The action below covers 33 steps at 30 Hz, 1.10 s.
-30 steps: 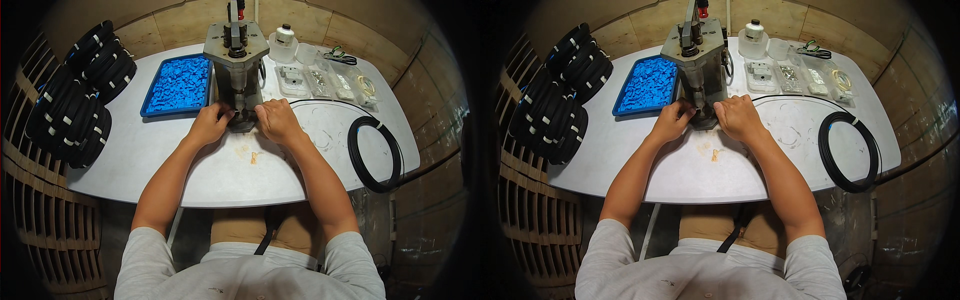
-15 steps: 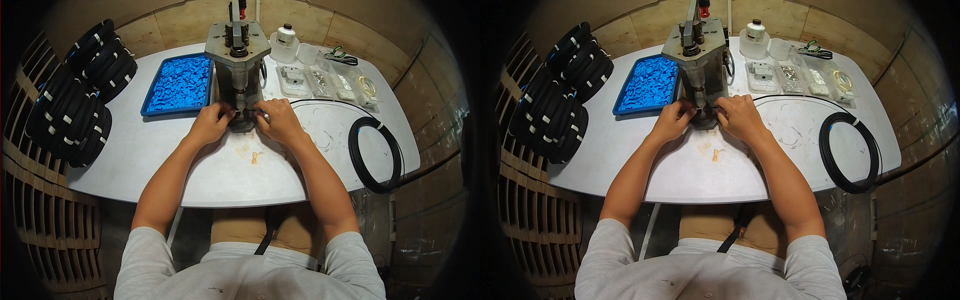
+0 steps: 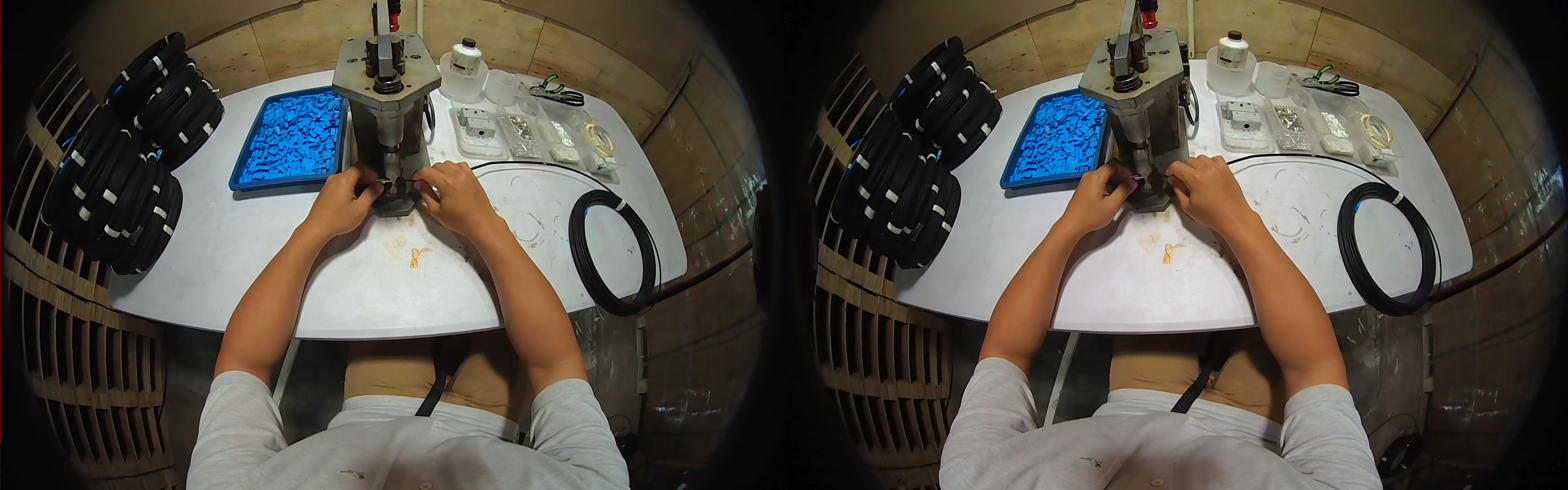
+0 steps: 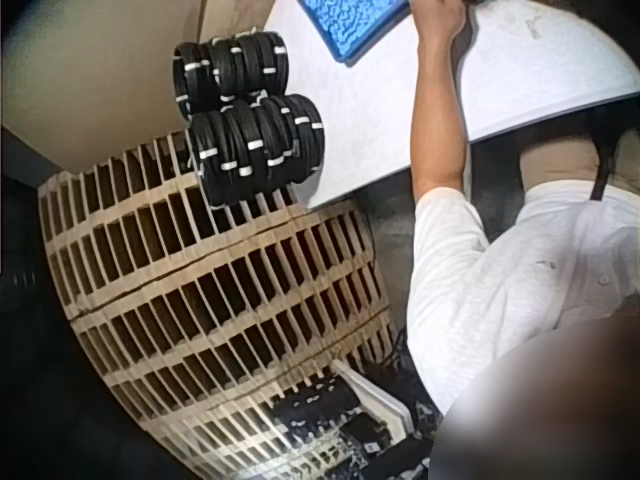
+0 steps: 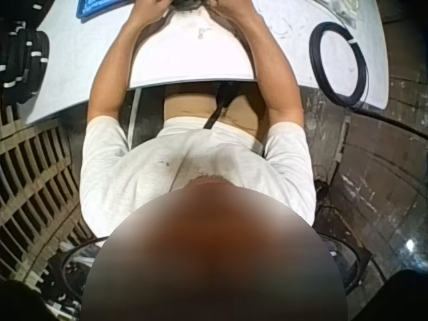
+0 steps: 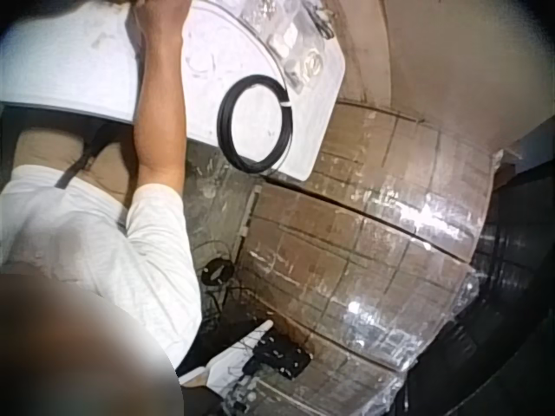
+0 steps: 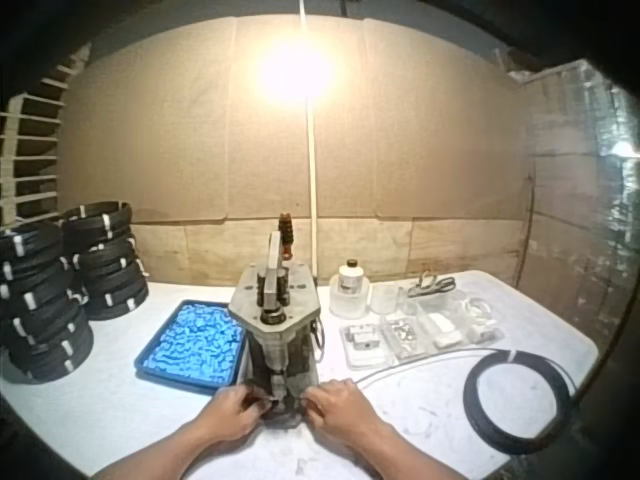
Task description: Manually assemble a cable by crimping a connector onto the wire end using a table-mounted machine.
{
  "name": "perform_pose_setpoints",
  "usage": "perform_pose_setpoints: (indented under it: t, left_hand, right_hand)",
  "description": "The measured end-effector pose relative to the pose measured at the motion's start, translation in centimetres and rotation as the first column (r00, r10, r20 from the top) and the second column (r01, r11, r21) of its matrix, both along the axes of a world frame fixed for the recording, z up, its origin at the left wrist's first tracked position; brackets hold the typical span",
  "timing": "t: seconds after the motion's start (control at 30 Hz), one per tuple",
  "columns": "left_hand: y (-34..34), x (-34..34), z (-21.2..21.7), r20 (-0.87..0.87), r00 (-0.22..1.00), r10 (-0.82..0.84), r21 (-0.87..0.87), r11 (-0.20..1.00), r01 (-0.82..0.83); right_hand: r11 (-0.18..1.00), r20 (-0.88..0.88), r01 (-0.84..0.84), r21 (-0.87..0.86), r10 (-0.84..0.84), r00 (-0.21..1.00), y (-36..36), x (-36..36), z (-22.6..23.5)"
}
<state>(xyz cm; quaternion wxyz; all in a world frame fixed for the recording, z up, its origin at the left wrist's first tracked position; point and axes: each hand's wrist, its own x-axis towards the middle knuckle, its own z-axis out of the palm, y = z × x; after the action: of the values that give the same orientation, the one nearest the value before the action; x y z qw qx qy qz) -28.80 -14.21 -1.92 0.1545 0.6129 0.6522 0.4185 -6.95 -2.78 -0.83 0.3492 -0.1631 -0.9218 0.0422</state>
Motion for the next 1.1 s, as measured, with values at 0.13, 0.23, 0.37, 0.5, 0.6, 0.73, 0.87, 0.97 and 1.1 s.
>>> perform_pose_setpoints:
  t: [0.13, 0.23, 0.37, 0.5, 0.6, 0.73, 0.87, 0.97, 1.1]
  left_hand:
    - [-0.04, 0.03, -0.14, -0.007, 1.000, -0.002, 0.023, 1.000, 0.002]
    - [-0.05, -0.02, -0.05, -0.003, 1.000, -0.004, 0.010, 1.000, 0.004]
    - [-0.11, 0.18, 0.08, 0.000, 1.000, 0.013, -0.004, 1.000, -0.013]
    - [-0.16, 0.11, 0.04, -0.018, 1.000, 0.010, 0.015, 1.000, -0.010]
    - [-0.12, 0.27, 0.14, -0.026, 1.000, 0.007, 0.021, 1.000, -0.006]
    - [-0.10, 0.10, -0.05, -0.032, 0.999, 0.004, 0.031, 1.000, -0.003]
    - [-0.11, 0.12, -0.04, -0.012, 1.000, -0.001, 0.034, 0.999, 0.001]
    - [-0.16, 0.12, 0.04, 0.001, 1.000, 0.002, 0.018, 1.000, -0.002]
    - [-0.17, 0.10, 0.07, 0.003, 1.000, -0.003, 0.020, 1.000, 0.003]
  right_hand:
    - [1.000, -0.005, -0.006, -0.006, 0.006, 1.000, 0.04, -0.02, 0.11]
    - [1.000, -0.010, -0.012, 0.003, 0.012, 1.000, 0.19, -0.07, 0.04]
    - [1.000, 0.014, -0.007, 0.015, 0.007, 1.000, 0.19, 0.06, 0.08]
    - [1.000, 0.028, -0.005, 0.025, 0.005, 1.000, 0.05, 0.09, 0.27]
    - [0.999, -0.012, 0.002, 0.038, -0.001, 1.000, 0.23, 0.02, -0.01]
    - [0.999, -0.021, -0.001, 0.044, 0.002, 1.000, 0.20, -0.05, 0.03]
    - [1.000, -0.027, -0.022, 0.021, 0.023, 0.999, 0.22, -0.06, 0.13]
    - [1.000, -0.020, -0.012, 0.002, 0.012, 1.000, 0.02, -0.03, 0.23]
    - [1.000, -0.011, 0.005, -0.026, -0.005, 1.000, -0.25, 0.05, 0.40]
